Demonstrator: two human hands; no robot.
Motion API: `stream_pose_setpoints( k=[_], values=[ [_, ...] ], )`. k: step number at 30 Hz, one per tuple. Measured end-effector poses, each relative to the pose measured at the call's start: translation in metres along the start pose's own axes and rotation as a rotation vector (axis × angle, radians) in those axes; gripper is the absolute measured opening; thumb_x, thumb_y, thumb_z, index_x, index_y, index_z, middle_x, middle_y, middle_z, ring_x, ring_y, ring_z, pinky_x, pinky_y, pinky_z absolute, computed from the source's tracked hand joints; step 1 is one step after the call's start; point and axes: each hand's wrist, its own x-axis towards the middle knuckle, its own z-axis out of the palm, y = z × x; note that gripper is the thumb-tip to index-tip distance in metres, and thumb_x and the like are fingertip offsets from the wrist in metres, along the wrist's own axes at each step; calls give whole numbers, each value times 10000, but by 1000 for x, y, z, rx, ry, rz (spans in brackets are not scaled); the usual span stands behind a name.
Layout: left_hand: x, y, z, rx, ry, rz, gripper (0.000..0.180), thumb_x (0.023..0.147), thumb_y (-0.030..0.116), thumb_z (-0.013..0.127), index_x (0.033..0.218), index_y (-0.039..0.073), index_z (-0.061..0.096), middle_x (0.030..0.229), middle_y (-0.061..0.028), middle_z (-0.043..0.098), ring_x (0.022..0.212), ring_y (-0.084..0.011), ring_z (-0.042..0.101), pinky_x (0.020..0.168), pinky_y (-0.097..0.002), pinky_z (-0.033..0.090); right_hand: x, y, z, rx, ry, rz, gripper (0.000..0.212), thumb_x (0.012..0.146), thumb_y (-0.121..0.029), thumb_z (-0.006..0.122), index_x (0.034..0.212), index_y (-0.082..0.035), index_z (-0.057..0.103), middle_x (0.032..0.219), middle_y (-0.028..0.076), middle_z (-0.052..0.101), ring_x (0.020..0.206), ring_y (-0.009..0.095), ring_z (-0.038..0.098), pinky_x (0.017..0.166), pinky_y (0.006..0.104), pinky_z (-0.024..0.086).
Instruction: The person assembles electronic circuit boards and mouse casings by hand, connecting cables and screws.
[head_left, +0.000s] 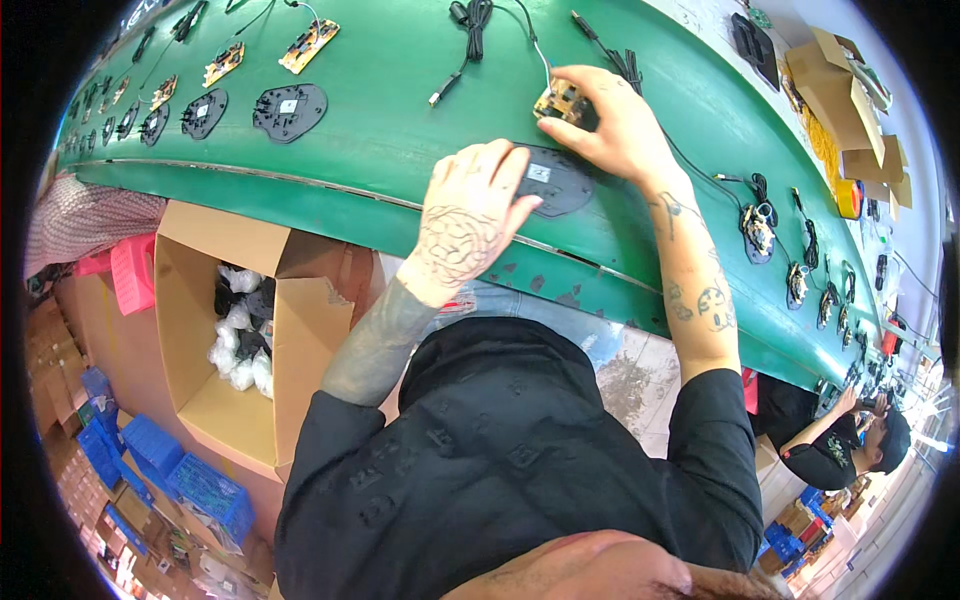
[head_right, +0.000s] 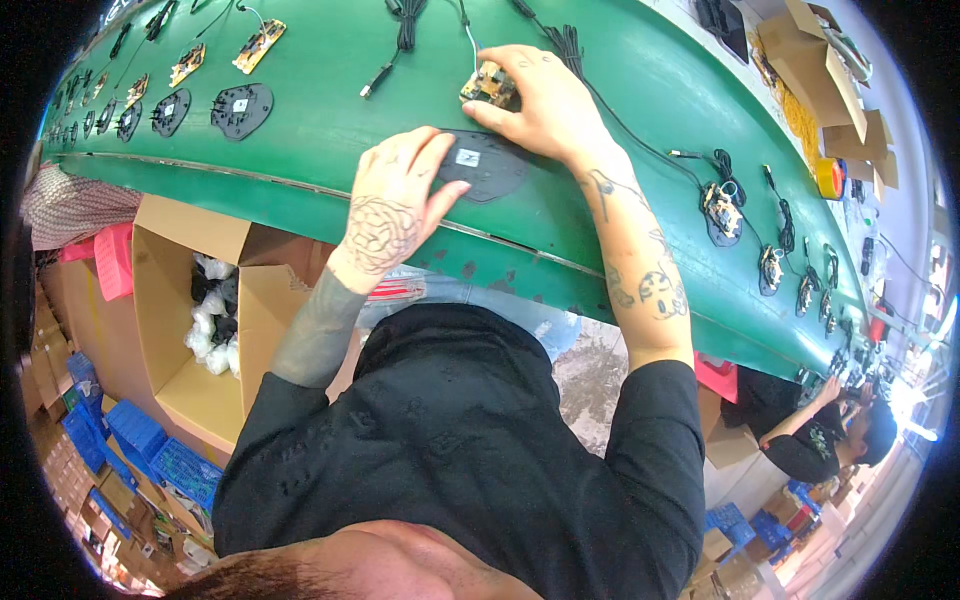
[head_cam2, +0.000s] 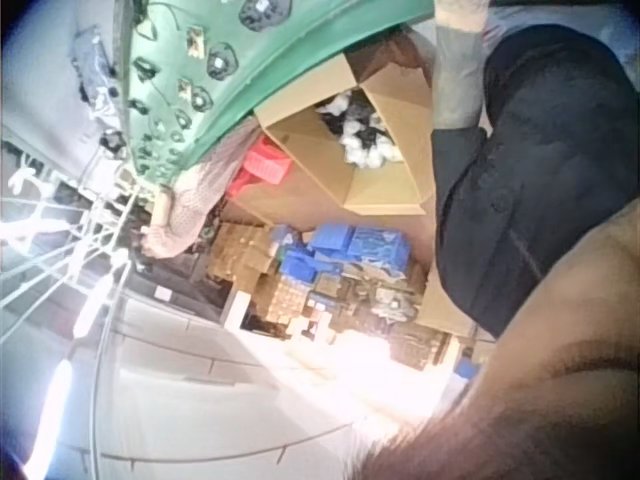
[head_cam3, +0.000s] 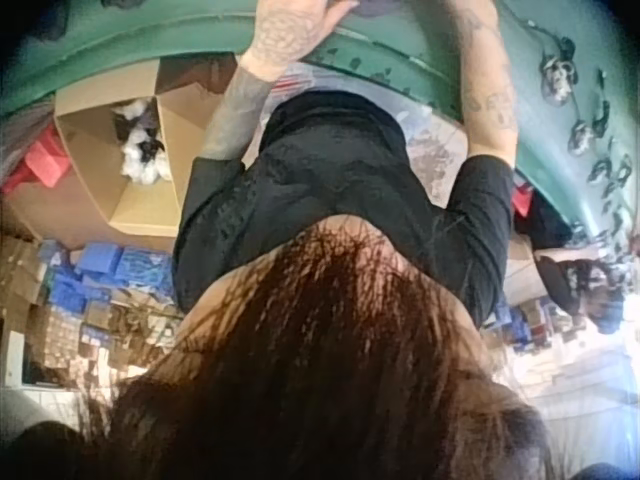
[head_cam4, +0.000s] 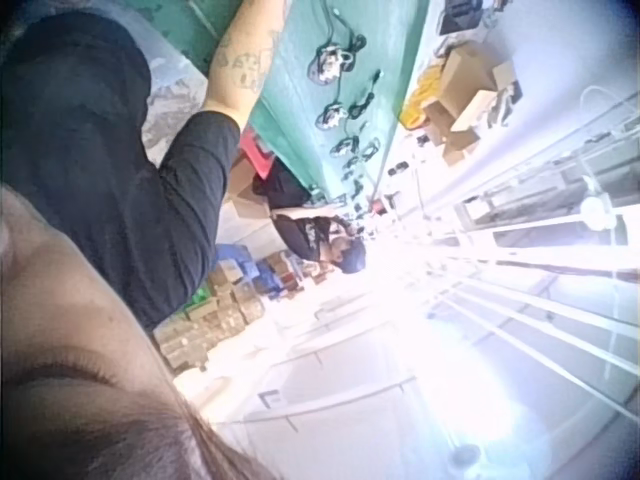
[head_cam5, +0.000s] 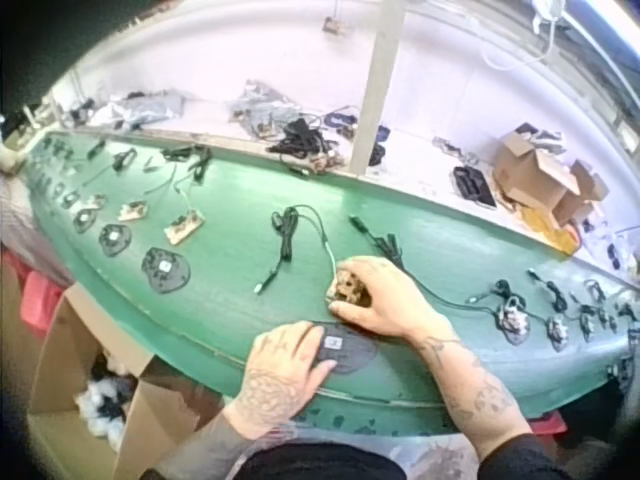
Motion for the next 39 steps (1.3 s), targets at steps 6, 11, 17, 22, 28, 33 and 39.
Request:
stream_pose_setpoints(
  k=[6, 11, 17, 22, 28, 33, 39],
  values=[
    [28, 16, 5, -90, 110, 87, 704, 794, 333, 789, 1388, 79, 511, 1348, -108, 559, 1208, -273, 556, 1011, -417, 414, -47, -3, -27, 536, 209, 133, 421, 806, -312, 741, 1133, -61, 653, 1166, 109, 698, 1074, 226, 654, 1010, 367, 467],
    [74, 5, -9, -173, 204, 312, 783, 796, 352, 801, 1441, 69, 459, 1374, -113, 560, 1227, -274, 555, 1048, -420, 401, -60, -6, -25, 1216, 121, 270, 469, 1002, -444, 504, 1128, -16, 649, 1069, 77, 686, 992, 179, 639, 949, 321, 475],
    [87, -13, -14, -459, -291, 284, 312, 881, 258, 759, 1109, 67, 663, 931, -59, 679, 946, -230, 625, 891, -377, 487, -58, -7, -17, 1454, 256, 594, 436, 1044, -437, 524, 1204, -43, 616, 994, 21, 661, 880, 95, 603, 777, 248, 504],
    [74, -30, -15, -403, -179, 213, 145, 907, 181, 731, 950, 53, 679, 820, -70, 644, 730, -195, 619, 694, -336, 509, -52, -20, -13, 1153, 68, 528, 497, 897, -243, 763, 1308, -51, 561, 972, -1, 666, 804, 74, 607, 715, 250, 513],
    [54, -39, 0, -378, -75, 106, 161, 923, 174, 715, 935, 22, 664, 809, -102, 637, 669, -182, 622, 567, -313, 488, -49, -21, -4, 611, 68, 488, 602, 815, -229, 797, 1362, -120, 570, 975, 55, 691, 899, 117, 664, 796, 285, 548],
    [51, -34, 0, -369, -168, 89, 136, 906, 146, 698, 885, 22, 644, 794, -114, 588, 699, -260, 598, 628, -351, 484, -55, -8, -4, 657, 147, 540, 633, 764, -215, 813, 1344, -110, 581, 997, 69, 697, 917, 170, 682, 823, 320, 557],
    [53, -33, 7, -236, -174, 97, 159, 831, 210, 728, 801, 75, 647, 838, -74, 577, 810, -269, 601, 746, -390, 473, -51, -19, -4, 388, 138, 505, 548, 787, -156, 781, 1304, -90, 612, 1075, 67, 682, 1032, 170, 648, 929, 311, 513]
  ],
)
